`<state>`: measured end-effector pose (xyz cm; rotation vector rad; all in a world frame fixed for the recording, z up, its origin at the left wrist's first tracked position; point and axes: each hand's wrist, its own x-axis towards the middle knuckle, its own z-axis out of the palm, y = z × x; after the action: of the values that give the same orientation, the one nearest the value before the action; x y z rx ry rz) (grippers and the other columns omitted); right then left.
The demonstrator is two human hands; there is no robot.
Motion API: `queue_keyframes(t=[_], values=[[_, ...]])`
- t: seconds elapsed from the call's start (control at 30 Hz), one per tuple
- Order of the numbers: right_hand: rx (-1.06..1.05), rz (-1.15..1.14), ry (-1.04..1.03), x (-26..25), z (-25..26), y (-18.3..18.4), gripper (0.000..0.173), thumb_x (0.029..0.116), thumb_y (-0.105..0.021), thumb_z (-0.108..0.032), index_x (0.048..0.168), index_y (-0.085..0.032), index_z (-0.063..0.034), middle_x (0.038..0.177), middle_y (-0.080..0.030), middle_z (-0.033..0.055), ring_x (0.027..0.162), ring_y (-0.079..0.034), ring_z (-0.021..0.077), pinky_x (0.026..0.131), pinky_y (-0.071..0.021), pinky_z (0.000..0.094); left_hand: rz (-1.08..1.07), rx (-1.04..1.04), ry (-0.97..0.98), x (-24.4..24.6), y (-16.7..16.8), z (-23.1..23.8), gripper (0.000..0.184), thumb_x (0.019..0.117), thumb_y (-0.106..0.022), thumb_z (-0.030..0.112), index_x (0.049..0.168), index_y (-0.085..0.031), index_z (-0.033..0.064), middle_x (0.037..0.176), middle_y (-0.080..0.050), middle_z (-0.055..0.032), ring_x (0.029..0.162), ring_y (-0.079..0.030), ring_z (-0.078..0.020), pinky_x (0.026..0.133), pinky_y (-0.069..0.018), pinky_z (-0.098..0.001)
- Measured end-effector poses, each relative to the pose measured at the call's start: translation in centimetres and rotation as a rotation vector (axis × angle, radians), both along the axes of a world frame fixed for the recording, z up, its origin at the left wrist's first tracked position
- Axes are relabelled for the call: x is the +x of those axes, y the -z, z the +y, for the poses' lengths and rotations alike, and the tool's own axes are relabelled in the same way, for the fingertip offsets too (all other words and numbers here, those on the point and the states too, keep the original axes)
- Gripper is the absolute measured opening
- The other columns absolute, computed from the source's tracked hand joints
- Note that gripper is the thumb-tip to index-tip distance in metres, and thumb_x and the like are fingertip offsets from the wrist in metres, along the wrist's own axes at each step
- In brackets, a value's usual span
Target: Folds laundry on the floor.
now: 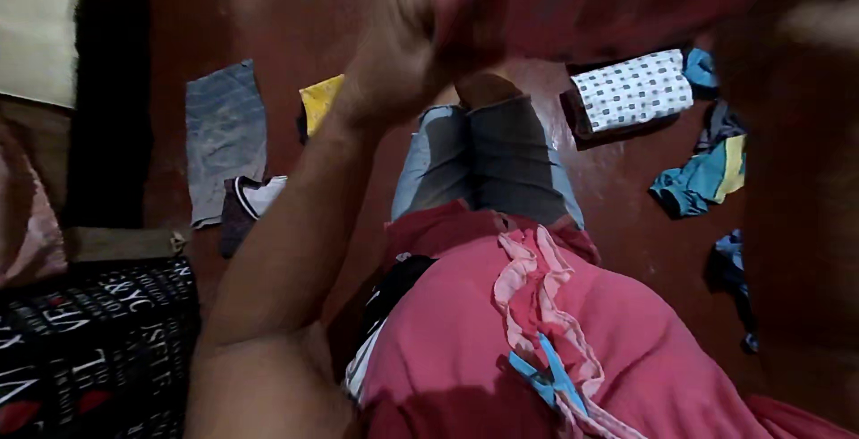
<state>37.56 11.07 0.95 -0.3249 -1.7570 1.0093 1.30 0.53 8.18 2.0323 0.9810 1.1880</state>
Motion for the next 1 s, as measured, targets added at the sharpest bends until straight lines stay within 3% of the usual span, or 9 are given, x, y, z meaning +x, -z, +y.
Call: queue_keyframes(t=[0.07,0.1,0.13,0.23,0.33,0.5,0.63,0.8,1.0], values=[[-0.129,-0.170,-0.068,-0.7,-6.3,2.3,0.029,0.0897,-0.077,-0.025,0.117,-0.066,-0.0246,0.115,-0.068,-0.0113,0.108,-0.065,0.0057,0.094,-0.0568,0.0298,0.082,0.025,0.206,-0.5,5.9,-1.7,0.027,0.0962,-0.067,0.025,0.103,-0.073,-0.0006,0.105,-0.073,-0.0071,0.104,-0.068,-0.0124,0.097,-0.0560,-0.0354],[-0.200,-0.313,-0.124,-0.4,-8.2,4.1,0.022,0.0887,-0.074,-0.024,0.109,-0.065,-0.0218,0.114,-0.069,-0.0076,0.106,-0.065,0.0073,0.090,-0.0580,0.0292,0.162,-0.015,0.261,-0.6,8.9,-2.7,0.023,0.0945,-0.065,0.018,0.104,-0.075,-0.0009,0.111,-0.074,-0.0125,0.113,-0.067,-0.0218,0.106,-0.0519,-0.0435],[-0.257,-0.465,-0.152,0.2,-9.5,6.2,0.019,0.0873,-0.072,-0.022,0.103,-0.065,-0.0148,0.115,-0.069,-0.0010,0.104,-0.066,0.0106,0.086,-0.0586,0.0304,0.246,-0.062,0.285,-0.5,11.7,-3.7,0.019,0.0918,-0.064,0.011,0.103,-0.077,0.0012,0.114,-0.074,-0.0135,0.118,-0.066,-0.0271,0.110,-0.0471,-0.0483],[-0.388,-0.832,-0.295,1.4,-11.0,9.7,0.017,0.0843,-0.074,-0.025,0.091,-0.072,-0.0100,0.121,-0.067,0.0047,0.118,-0.061,0.0170,0.099,-0.0522,0.0388,0.433,-0.174,0.314,-0.3,17.0,-6.0,0.024,0.0870,-0.063,-0.002,0.102,-0.079,0.0069,0.115,-0.075,-0.0103,0.122,-0.063,-0.0315,0.113,-0.0415,-0.0538],[-0.330,-0.882,-0.312,0.8,-10.0,7.7,0.026,0.0905,-0.068,-0.037,0.096,-0.076,-0.0136,0.110,-0.073,-0.0003,0.109,-0.067,0.0141,0.095,-0.0559,0.0380,0.383,-0.228,0.298,-0.3,17.4,-6.8,0.026,0.0885,-0.059,-0.003,0.104,-0.078,0.0048,0.117,-0.074,-0.0115,0.126,-0.061,-0.0326,0.114,-0.0420,-0.0502],[-0.243,-0.874,0.118,-6.3,-6.7,5.0,0.025,0.1023,-0.059,-0.022,0.103,-0.071,-0.0004,0.092,-0.070,0.0122,0.081,-0.066,0.0187,0.078,-0.0555,0.0450,0.260,-0.271,0.216,-0.8,17.7,-7.8,0.031,0.0897,-0.052,-0.008,0.107,-0.077,0.0013,0.118,-0.073,-0.0137,0.125,-0.062,-0.0286,0.114,-0.0434,-0.0443],[-0.187,-0.890,0.262,-12.6,-0.9,7.5,0.031,0.1052,-0.053,-0.020,0.115,-0.068,0.0054,0.109,-0.070,0.0234,0.100,-0.069,0.0320,0.094,-0.0530,0.0514,0.174,-0.528,0.027,-1.4,18.0,-7.7,0.032,0.0975,-0.045,-0.006,0.113,-0.072,-0.0022,0.116,-0.072,-0.0133,0.107,-0.069,-0.0180,0.098,-0.0548,-0.0386],[0.003,-1.142,0.216,-17.5,4.4,8.7,0.029,0.1035,-0.053,-0.017,0.112,-0.070,0.0049,0.121,-0.063,0.0295,0.118,-0.059,0.0450,0.102,-0.0451,0.0607,0.194,-0.882,-0.384,-1.6,17.8,-4.8,0.027,0.1057,-0.047,0.008,0.126,-0.063,-0.0004,0.111,-0.068,-0.0173,0.075,-0.071,-0.0195,0.071,-0.0620,-0.0391],[-0.077,-1.377,0.120,-19.4,5.6,8.5,0.042,0.0909,-0.074,-0.033,0.122,-0.070,-0.0042,0.135,-0.052,0.0335,0.128,-0.049,0.0513,0.102,-0.0411,0.0691,0.036,-1.308,-0.274,0.0,17.3,-1.3,0.037,0.1090,-0.041,0.012,0.143,-0.046,-0.0011,0.110,-0.067,-0.0220,0.071,-0.071,-0.0207,0.068,-0.0613,-0.0350]])
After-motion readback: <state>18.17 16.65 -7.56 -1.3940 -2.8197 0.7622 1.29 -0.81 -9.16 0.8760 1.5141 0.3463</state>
